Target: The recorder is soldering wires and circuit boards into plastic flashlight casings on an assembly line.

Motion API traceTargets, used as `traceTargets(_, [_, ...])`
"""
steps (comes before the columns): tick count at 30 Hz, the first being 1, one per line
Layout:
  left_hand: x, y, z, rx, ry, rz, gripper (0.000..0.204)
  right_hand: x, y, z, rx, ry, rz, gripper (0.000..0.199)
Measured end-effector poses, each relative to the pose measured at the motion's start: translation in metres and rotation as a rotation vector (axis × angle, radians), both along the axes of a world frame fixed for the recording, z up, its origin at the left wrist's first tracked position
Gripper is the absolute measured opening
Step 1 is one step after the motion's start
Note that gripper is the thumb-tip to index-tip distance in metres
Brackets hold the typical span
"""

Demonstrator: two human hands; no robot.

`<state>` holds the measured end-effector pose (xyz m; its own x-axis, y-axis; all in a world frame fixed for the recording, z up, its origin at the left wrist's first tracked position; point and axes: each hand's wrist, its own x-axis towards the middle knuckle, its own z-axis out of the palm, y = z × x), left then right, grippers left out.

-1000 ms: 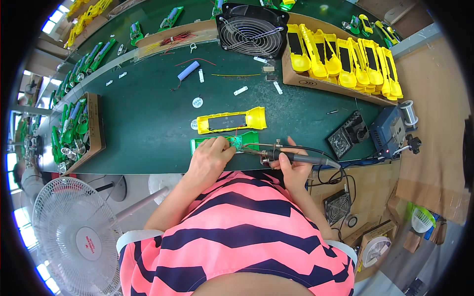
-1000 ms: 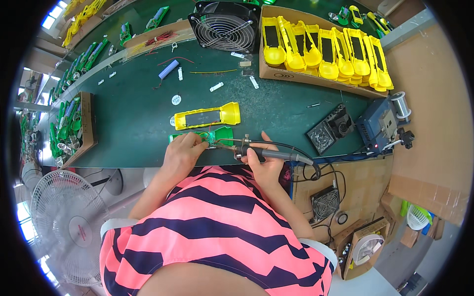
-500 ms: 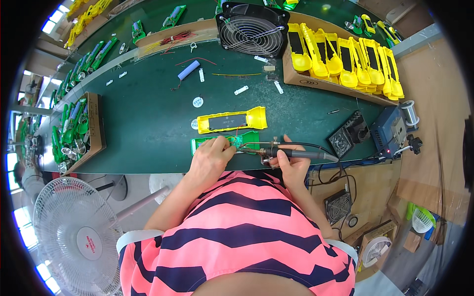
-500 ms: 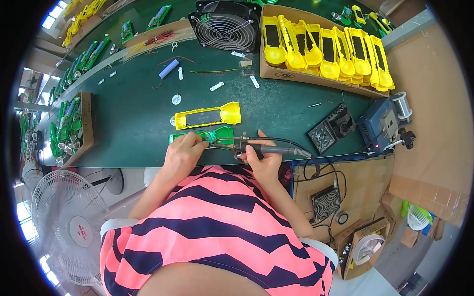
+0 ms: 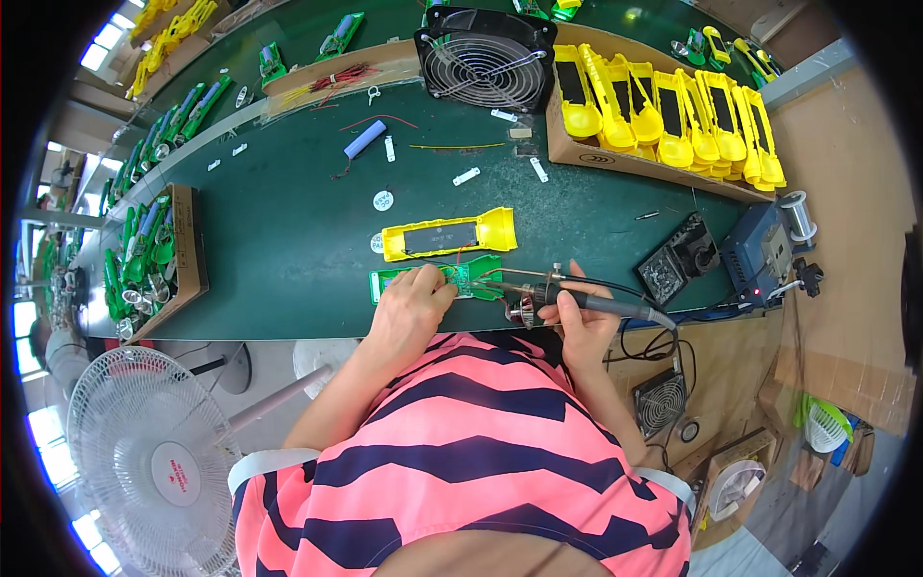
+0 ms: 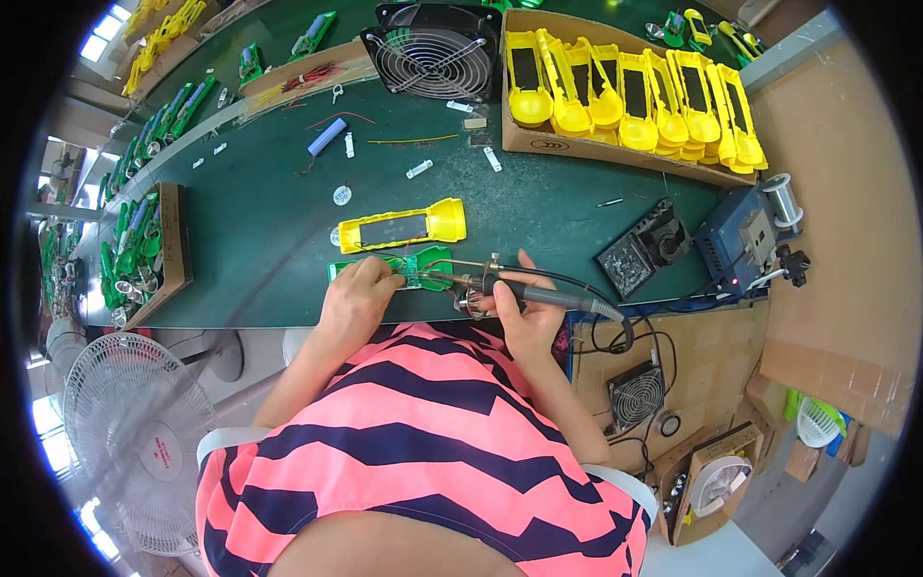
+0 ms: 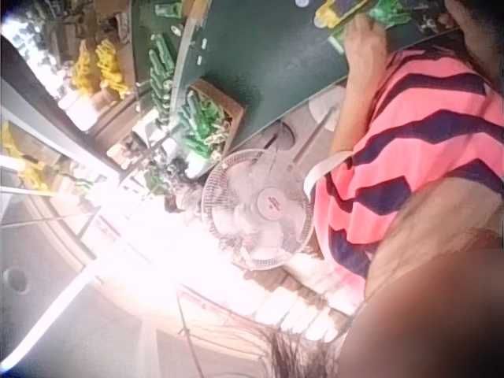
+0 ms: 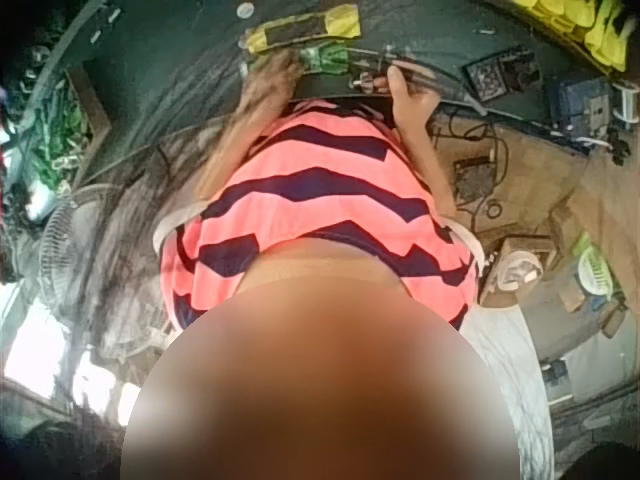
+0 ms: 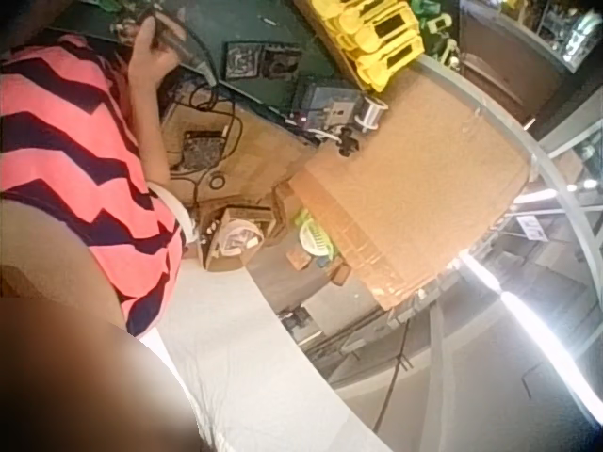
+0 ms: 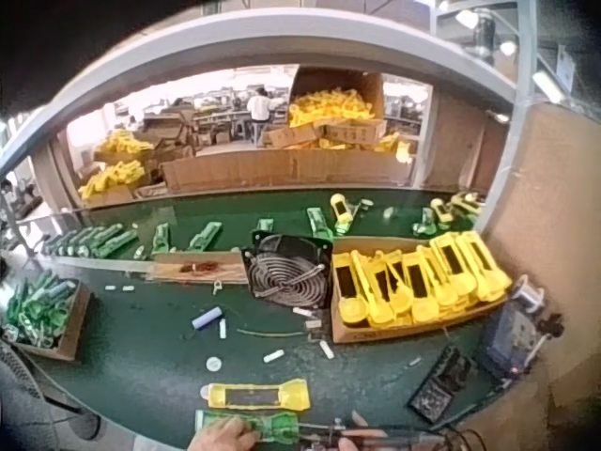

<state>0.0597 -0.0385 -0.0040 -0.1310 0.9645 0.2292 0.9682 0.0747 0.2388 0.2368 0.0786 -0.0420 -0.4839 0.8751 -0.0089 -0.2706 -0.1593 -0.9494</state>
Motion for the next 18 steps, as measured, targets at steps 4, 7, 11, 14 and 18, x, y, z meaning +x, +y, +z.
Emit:
traceTargets(4, [0.002, 0.002, 0.005, -0.018, 0.042, -0.007, 0.015, 0.009, 0.002, -0.012, 0.065, 0.026, -0.043, 0.019])
traceTargets(7, [0.006, 0.005, 0.016, 0.031, 0.077, -0.016, 0.016, 0.013, 0.003, -0.013, 0.118, 0.02, -0.066, 0.02])
traceTargets(11, [-0.027, 0.015, 0.017, 0.164, -0.077, 0.126, 0.019, 0.02, 0.007, -0.01, 0.136, 0.012, -0.147, 0.02])
traceTargets(14, [-0.057, 0.02, 0.007, 0.04, 0.041, 0.367, 0.024, 0.025, 0.01, -0.004, 0.131, 0.047, -0.169, 0.02])
traceTargets(18, [-0.077, 0.01, -0.002, -0.042, -0.015, 0.43, 0.024, 0.03, 0.016, -0.001, 0.118, 0.04, -0.258, 0.019])
